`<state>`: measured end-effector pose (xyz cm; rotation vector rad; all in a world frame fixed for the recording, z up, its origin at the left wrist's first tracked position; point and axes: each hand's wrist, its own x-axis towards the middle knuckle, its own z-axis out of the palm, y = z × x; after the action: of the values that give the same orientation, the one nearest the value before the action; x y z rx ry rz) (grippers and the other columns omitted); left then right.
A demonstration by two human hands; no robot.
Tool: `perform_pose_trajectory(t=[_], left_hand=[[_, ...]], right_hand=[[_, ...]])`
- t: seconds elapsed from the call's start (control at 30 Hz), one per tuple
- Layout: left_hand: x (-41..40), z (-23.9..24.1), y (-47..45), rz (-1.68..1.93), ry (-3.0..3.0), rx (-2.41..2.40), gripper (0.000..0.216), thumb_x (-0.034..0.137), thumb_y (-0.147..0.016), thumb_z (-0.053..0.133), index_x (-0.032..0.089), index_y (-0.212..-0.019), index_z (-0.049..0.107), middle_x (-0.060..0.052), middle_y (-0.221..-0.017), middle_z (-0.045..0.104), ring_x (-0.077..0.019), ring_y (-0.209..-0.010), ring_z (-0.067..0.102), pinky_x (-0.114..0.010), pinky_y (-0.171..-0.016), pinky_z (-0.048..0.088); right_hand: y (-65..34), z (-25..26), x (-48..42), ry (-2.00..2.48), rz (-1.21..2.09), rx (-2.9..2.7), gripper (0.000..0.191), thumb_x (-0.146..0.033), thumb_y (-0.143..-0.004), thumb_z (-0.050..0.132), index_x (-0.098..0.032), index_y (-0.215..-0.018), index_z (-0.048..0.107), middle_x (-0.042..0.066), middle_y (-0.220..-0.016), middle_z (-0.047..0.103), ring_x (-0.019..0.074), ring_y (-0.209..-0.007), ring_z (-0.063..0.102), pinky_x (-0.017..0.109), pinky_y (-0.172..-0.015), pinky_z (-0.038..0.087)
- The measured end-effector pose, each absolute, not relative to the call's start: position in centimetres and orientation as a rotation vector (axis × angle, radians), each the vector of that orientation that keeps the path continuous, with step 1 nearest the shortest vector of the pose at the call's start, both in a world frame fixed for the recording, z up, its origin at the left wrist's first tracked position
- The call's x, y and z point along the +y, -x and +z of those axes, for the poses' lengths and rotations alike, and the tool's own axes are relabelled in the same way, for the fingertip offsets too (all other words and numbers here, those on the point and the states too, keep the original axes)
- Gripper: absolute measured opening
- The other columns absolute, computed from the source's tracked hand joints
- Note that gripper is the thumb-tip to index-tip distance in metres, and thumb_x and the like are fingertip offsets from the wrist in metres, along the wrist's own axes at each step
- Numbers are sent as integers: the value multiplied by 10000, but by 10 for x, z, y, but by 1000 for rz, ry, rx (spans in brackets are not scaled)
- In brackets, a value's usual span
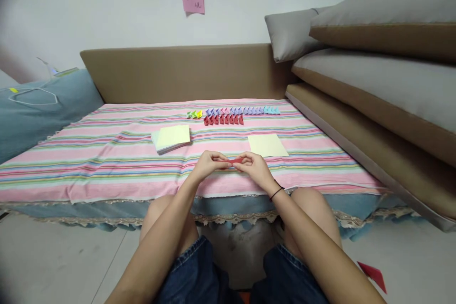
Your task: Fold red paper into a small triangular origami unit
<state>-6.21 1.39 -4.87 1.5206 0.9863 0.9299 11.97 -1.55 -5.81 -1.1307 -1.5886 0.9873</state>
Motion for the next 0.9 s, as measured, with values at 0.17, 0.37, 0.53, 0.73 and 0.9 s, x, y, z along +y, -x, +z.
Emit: perform_pose_trajectory(t=[0.17,0.37,0.53,0.73,0.9], left_hand=[[13,-48,61,904,-1463,941,294,319,-504,817,108,-663,688,-42,-558,663,-130,-511,596,-238,-518,466],[16,-45,57,929,-1415,896,357,404,-511,817,107,-672,702,-55,-574,676,-143,-531,611,-267,-552,503],[23,-44,50,1015,-1412,894,277,342,-520,818,112,-602,688,-24,-526,647,-118,-499,575,-238,-529,477],[31,-47,45,1009,-1365,913,186,271,-609,767,104,-665,707,-32,-570,672,-153,-538,633,-275,-564,531],[34,-42,46,1020,-1356,937,149,216,-651,735,115,-761,727,-41,-700,717,-150,-600,652,-283,-633,558]], right_hand=[[-120,-49,-18,1169,1096,-1599,393,-488,-636,718,-134,-792,647,39,-647,682,161,-590,647,297,-588,540],[-125,-30,-15,1250,1091,-1619,303,-407,-595,766,-140,-718,691,27,-582,685,158,-546,639,283,-579,537],[-132,-25,-6,1287,1148,-1573,252,-370,-602,766,-147,-702,702,38,-595,706,174,-567,672,300,-610,563],[-142,-28,7,1276,1251,-1498,227,-345,-621,752,-151,-730,705,43,-612,719,191,-614,697,314,-667,577],[-149,-30,19,1223,1370,-1463,203,-335,-670,712,-152,-757,703,45,-655,730,208,-662,707,344,-722,578]])
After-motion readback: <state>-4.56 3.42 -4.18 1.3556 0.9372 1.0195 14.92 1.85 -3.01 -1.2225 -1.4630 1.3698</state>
